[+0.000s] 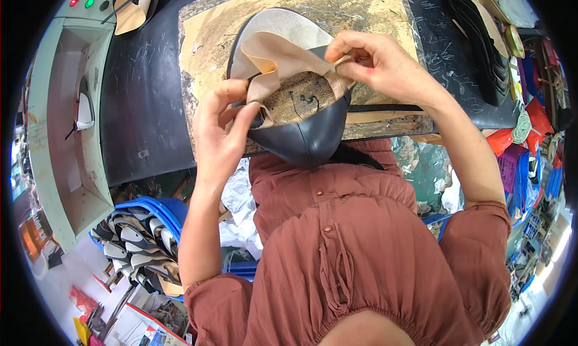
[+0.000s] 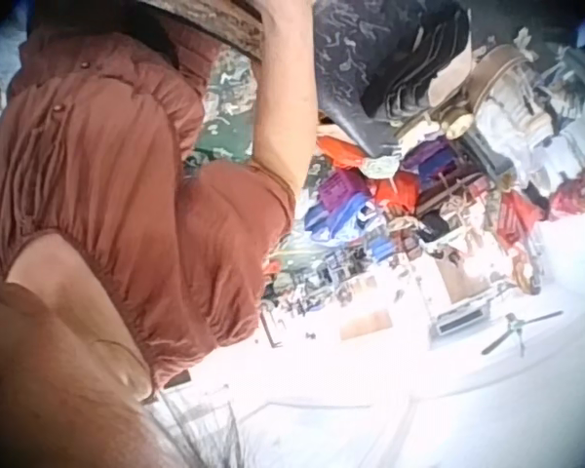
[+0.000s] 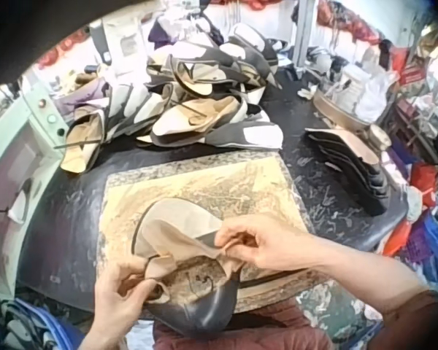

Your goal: The person attaches inner linings into shoe uppers by hand, pressing and smoothing them down against a board before placing the finished pieces aside.

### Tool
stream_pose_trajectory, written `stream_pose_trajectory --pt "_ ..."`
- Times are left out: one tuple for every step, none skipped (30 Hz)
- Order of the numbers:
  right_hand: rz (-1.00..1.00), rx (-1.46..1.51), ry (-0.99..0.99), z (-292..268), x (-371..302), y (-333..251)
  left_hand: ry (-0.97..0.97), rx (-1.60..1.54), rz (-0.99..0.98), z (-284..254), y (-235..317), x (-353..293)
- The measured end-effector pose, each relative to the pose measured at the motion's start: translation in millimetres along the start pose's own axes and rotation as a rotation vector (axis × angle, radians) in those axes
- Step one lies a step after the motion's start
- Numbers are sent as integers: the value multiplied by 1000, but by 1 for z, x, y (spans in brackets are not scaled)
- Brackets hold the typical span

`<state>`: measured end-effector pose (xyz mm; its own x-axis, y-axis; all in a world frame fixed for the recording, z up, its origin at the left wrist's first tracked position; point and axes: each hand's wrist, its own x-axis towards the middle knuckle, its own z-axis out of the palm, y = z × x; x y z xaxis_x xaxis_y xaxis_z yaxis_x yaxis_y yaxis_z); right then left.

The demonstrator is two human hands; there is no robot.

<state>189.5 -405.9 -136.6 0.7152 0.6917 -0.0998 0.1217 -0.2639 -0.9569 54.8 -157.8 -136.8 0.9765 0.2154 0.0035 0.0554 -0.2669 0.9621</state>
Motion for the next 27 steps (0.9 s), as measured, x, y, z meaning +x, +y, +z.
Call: stream_pose_trajectory --pt "52 -7 -43 0 1 -11 20 -3 -29 5 10 4" --pt "50 -8 -44 1 3 -17 22 -3 -27 4 16 9" --pt "43 -237 -67 4 5 -22 -71 179 18 2 20 13" --pt "37 -466 -89 5 7 -25 -164 361 63 1 22 17" --pt "-14 -428 -74 9 10 -18 -160 528 65 2 18 23" --pt "-17 -430 -74 15 11 -12 -157 528 67 3 13 28" --pt "51 -280 30 21 12 -7 -118 319 -18 5 7 34" --pt "118 -129 132 24 12 -5 -78 110 -101 6 1 38" --pt "33 -189 299 21 8 -6 -17 -196 -160 3 -6 40" --pt "30 -190 297 24 4 -3 -14 -196 -158 3 -11 40" --pt "-5 -133 376 29 0 5 61 -300 -171 3 -15 40" --pt "-37 -78 460 33 -4 8 128 -407 -185 4 -18 40" --pt "-25 17 481 36 -8 5 155 -353 -144 7 -17 37" --pt "-26 16 487 33 -6 4 150 -354 -141 8 -16 38" --pt "-28 -14 432 28 -5 4 132 -305 -98 9 -15 39" --pt "-29 -44 377 24 -3 5 114 -257 -55 11 -13 40" --pt "11 35 332 19 -1 6 101 -271 -75 12 -8 43" --pt "12 35 337 18 0 -2 96 -272 -75 14 -8 44" --pt "108 80 220 18 3 -15 76 -194 -43 17 -8 47" --pt "203 124 103 18 5 -21 57 -116 -11 20 -8 48" --pt "185 54 68 15 7 -16 43 -70 -8 24 -1 50" --pt "189 53 73 18 6 -16 38 -73 -8 22 -3 52" --pt "213 74 182 22 6 -18 20 -91 -35 15 -7 54" --pt "233 93 289 24 8 -17 6 -108 -60 11 -10 58" --pt "80 17 361 27 8 -4 78 -221 -148 10 -12 59" --pt "82 16 362 27 7 -1 77 -222 -149 12 -12 59" --pt "37 -118 411 27 5 -2 117 -288 -134 13 -10 57"
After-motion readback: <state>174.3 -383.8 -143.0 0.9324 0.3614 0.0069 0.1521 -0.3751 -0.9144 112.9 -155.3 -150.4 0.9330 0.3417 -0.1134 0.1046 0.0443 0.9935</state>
